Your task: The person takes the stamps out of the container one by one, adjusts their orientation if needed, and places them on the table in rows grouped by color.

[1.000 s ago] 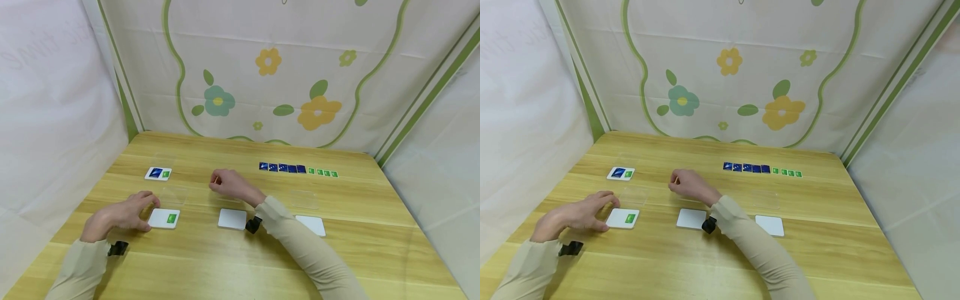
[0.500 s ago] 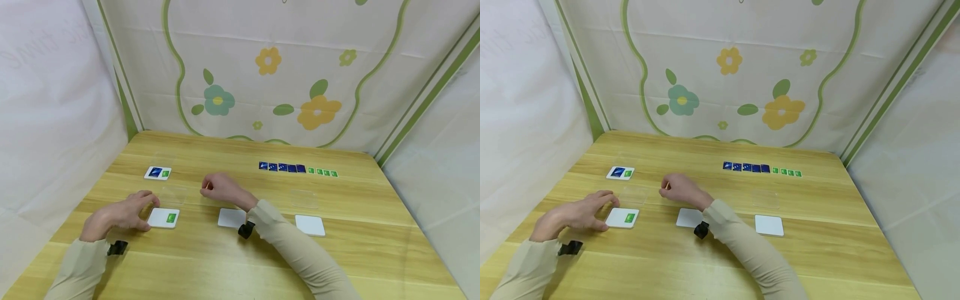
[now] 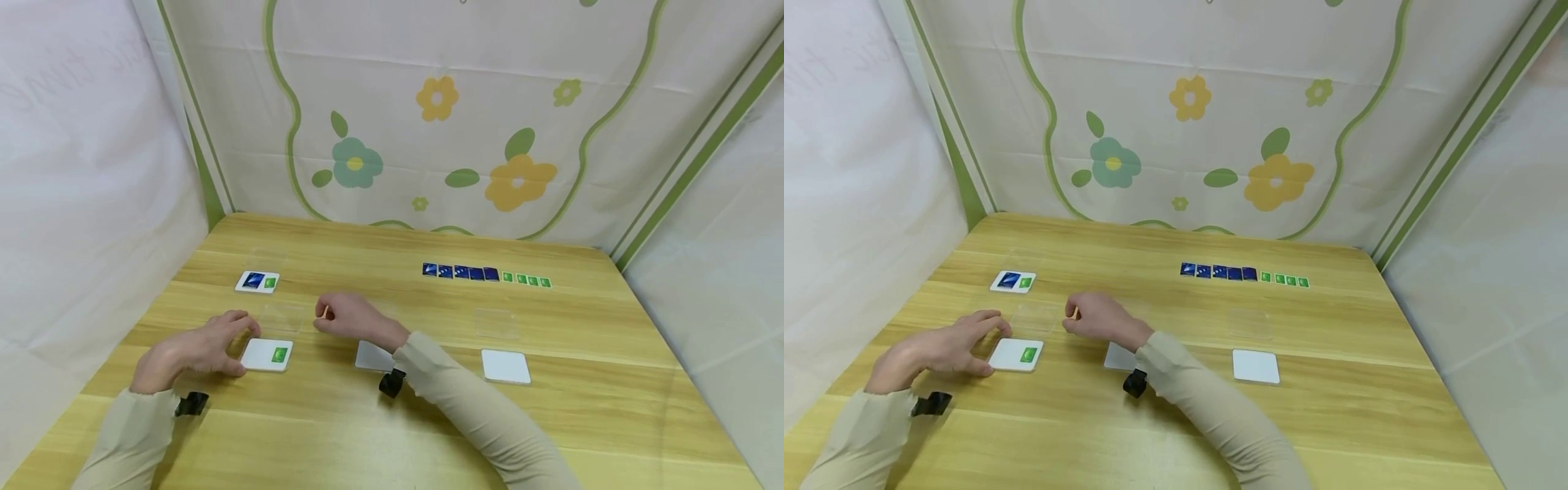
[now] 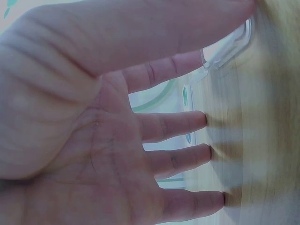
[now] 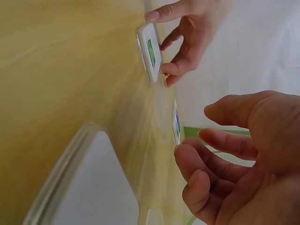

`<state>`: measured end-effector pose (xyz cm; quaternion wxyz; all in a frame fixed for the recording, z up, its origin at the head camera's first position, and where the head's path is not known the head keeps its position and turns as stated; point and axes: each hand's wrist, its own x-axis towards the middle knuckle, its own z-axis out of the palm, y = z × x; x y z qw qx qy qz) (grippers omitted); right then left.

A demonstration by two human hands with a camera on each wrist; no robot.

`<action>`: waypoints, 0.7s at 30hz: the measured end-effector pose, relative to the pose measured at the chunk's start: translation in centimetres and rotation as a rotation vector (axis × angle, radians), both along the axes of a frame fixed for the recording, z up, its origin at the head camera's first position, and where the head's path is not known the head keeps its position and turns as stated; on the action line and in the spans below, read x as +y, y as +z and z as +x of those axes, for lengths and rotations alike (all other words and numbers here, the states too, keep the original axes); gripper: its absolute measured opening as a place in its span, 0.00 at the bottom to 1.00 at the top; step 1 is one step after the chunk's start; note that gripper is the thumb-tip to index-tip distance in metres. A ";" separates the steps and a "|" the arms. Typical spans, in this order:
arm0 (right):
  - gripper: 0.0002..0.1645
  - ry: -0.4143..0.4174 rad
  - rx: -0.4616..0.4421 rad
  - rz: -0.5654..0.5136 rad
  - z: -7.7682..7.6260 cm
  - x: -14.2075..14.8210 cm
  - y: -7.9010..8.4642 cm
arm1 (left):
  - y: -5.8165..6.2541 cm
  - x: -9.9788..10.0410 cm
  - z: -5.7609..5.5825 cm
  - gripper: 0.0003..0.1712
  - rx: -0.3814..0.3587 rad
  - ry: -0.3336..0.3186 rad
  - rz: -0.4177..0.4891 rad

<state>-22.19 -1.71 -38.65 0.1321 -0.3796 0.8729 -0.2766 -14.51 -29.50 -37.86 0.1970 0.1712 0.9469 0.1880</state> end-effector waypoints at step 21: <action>0.09 0.047 0.038 0.109 2.0 -3.2 -0.7 | 0.3 0.2 -0.2 0.28 -0.004 0.009 -0.021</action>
